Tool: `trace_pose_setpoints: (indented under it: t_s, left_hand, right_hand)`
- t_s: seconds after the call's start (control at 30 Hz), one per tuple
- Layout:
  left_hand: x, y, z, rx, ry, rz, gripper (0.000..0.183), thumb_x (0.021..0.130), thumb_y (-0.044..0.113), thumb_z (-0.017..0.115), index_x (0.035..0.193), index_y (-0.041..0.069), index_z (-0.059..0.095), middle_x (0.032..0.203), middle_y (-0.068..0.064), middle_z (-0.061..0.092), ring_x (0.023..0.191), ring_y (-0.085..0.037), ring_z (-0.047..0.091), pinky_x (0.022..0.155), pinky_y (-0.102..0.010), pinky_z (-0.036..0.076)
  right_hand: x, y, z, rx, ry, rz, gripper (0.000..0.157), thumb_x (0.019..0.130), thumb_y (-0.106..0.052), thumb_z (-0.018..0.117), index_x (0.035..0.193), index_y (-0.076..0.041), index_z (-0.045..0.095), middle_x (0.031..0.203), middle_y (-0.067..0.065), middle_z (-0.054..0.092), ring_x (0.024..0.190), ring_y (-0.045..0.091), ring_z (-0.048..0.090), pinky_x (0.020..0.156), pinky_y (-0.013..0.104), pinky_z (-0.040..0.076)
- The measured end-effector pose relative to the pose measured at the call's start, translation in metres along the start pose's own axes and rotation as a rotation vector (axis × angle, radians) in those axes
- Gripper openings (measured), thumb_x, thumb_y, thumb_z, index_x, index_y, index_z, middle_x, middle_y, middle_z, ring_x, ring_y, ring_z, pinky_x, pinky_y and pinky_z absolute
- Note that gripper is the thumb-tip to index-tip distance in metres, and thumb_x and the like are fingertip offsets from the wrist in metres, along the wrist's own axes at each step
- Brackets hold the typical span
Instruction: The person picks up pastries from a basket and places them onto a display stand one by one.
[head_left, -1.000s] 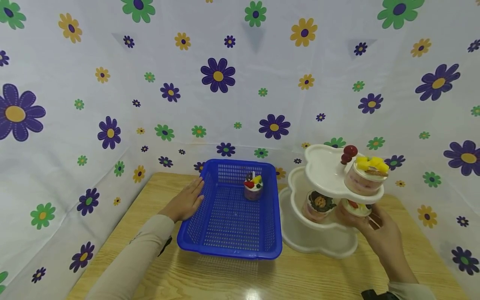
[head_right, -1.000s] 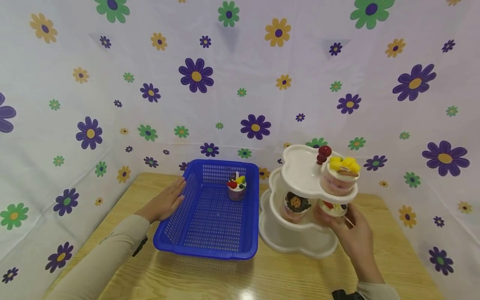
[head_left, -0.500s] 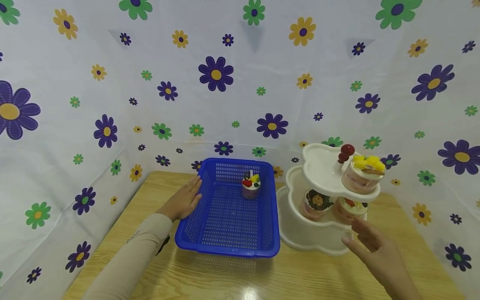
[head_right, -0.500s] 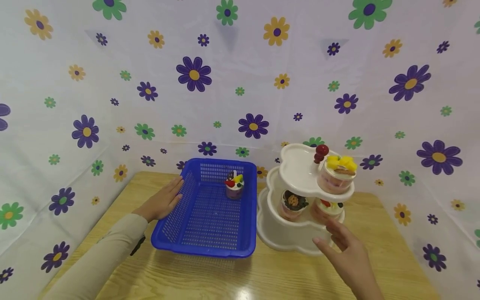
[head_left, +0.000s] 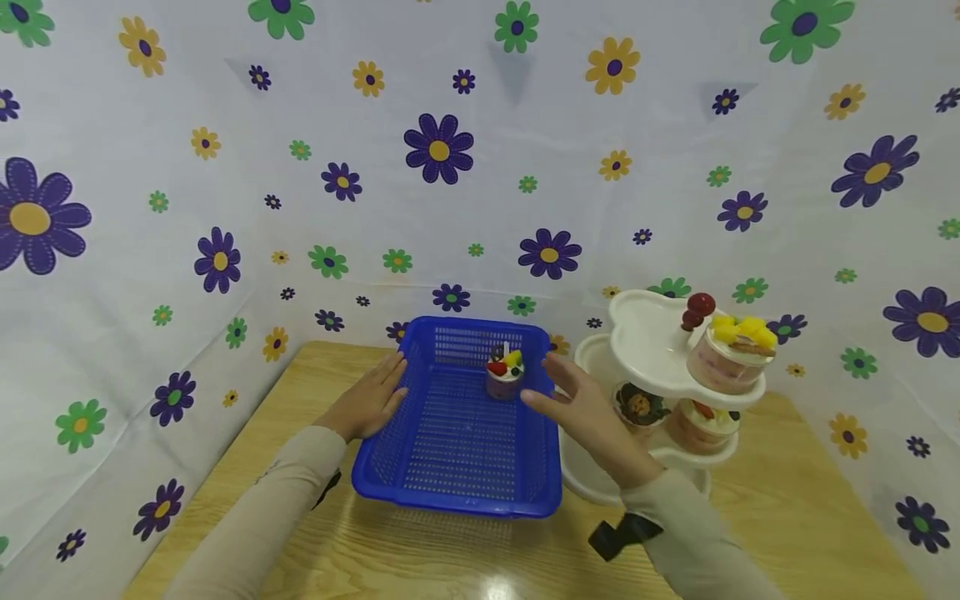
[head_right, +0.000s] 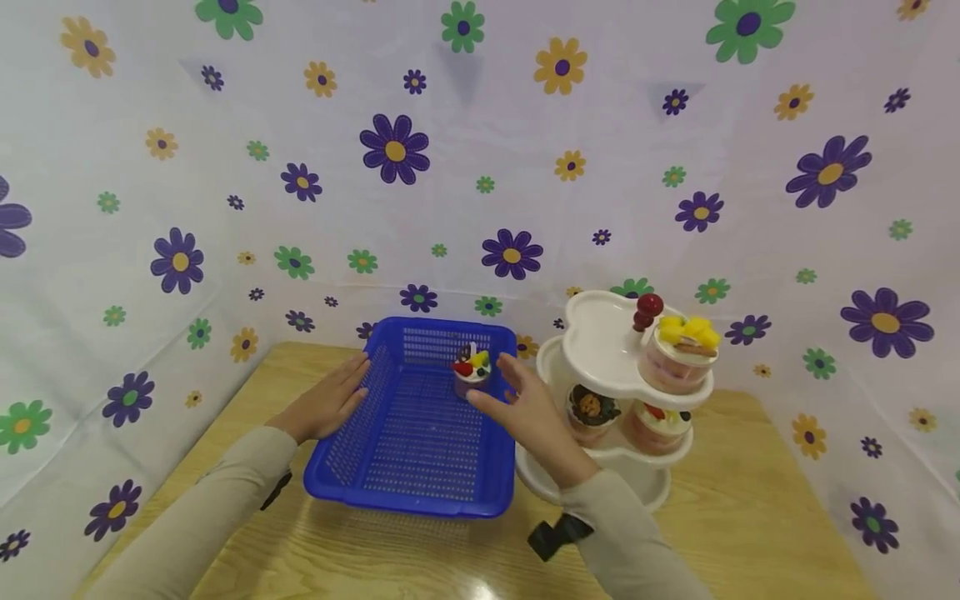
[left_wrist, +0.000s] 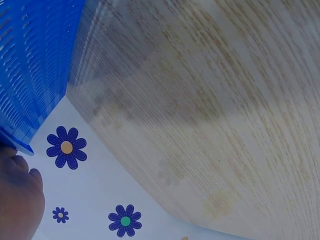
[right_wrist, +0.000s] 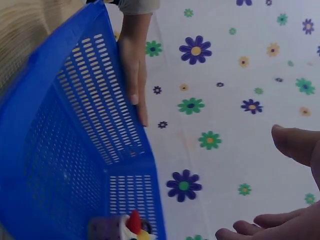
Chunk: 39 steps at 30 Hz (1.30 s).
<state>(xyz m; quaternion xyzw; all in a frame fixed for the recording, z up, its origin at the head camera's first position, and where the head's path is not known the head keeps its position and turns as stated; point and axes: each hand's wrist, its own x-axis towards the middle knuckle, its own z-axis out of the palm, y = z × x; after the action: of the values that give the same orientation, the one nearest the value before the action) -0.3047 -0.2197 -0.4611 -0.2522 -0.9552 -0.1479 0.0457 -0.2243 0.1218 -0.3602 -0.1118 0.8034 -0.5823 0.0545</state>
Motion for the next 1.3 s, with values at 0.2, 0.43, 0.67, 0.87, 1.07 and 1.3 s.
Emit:
trace_pose_setpoints:
  t_s: [0.2,0.43,0.67,0.87,1.07,1.3]
  left_hand:
    - [0.0,0.002,-0.002,-0.018,-0.002,0.011,0.057,0.104,0.028,0.027,0.147,-0.01,0.023,0.155,-0.026,0.019,0.143,-0.043,0.016,0.116,-0.054,0.017]
    - [-0.001,0.001,-0.004,0.02,-0.025,-0.014,0.056,0.104,0.027,0.028,0.148,-0.008,0.021,0.157,-0.023,0.016,0.144,-0.041,0.015,0.117,-0.051,0.015]
    - [0.0,0.003,-0.004,0.02,-0.013,-0.002,0.055,0.104,0.024,0.032,0.148,-0.008,0.024,0.156,-0.023,0.019,0.144,-0.04,0.017,0.117,-0.051,0.017]
    - [0.001,0.007,-0.006,0.028,-0.027,-0.015,0.055,0.104,0.024,0.031,0.148,-0.008,0.023,0.156,-0.022,0.018,0.144,-0.04,0.017,0.117,-0.05,0.017]
    - [0.0,0.008,-0.009,0.036,-0.047,-0.028,0.055,0.104,0.024,0.033,0.148,-0.008,0.022,0.157,-0.021,0.018,0.144,-0.039,0.017,0.118,-0.05,0.017]
    - [-0.002,0.009,-0.006,0.042,-0.043,-0.032,0.056,0.105,0.026,0.031,0.149,-0.007,0.022,0.157,-0.02,0.017,0.145,-0.037,0.015,0.117,-0.051,0.017]
  right_hand:
    - [0.062,0.008,0.038,0.097,0.113,0.185,0.089,0.086,-0.027,0.072,0.151,0.002,0.018,0.156,0.022,0.021,0.144,0.035,0.019,0.117,0.05,0.019]
    - [0.102,0.052,0.066,0.004,0.316,0.259,0.093,0.082,-0.023,0.075,0.149,0.006,0.018,0.15,0.028,0.029,0.139,0.041,0.028,0.114,0.052,0.025]
    - [0.122,0.087,0.078,-0.106,0.353,0.23,0.102,0.078,-0.023,0.078,0.148,0.01,0.012,0.15,0.031,0.025,0.139,0.042,0.026,0.116,0.049,0.021]
    - [0.131,0.092,0.079,-0.158,0.363,0.21,0.103,0.079,-0.02,0.077,0.148,0.01,0.007,0.15,0.032,0.021,0.14,0.043,0.023,0.117,0.049,0.019]
    - [0.138,0.097,0.082,-0.173,0.361,0.226,0.103,0.08,-0.019,0.076,0.148,0.01,0.005,0.151,0.032,0.019,0.141,0.043,0.023,0.117,0.048,0.019]
    - [0.144,0.114,0.089,-0.139,0.407,0.202,0.098,0.078,-0.011,0.077,0.147,0.012,0.011,0.148,0.033,0.026,0.139,0.044,0.026,0.117,0.049,0.019]
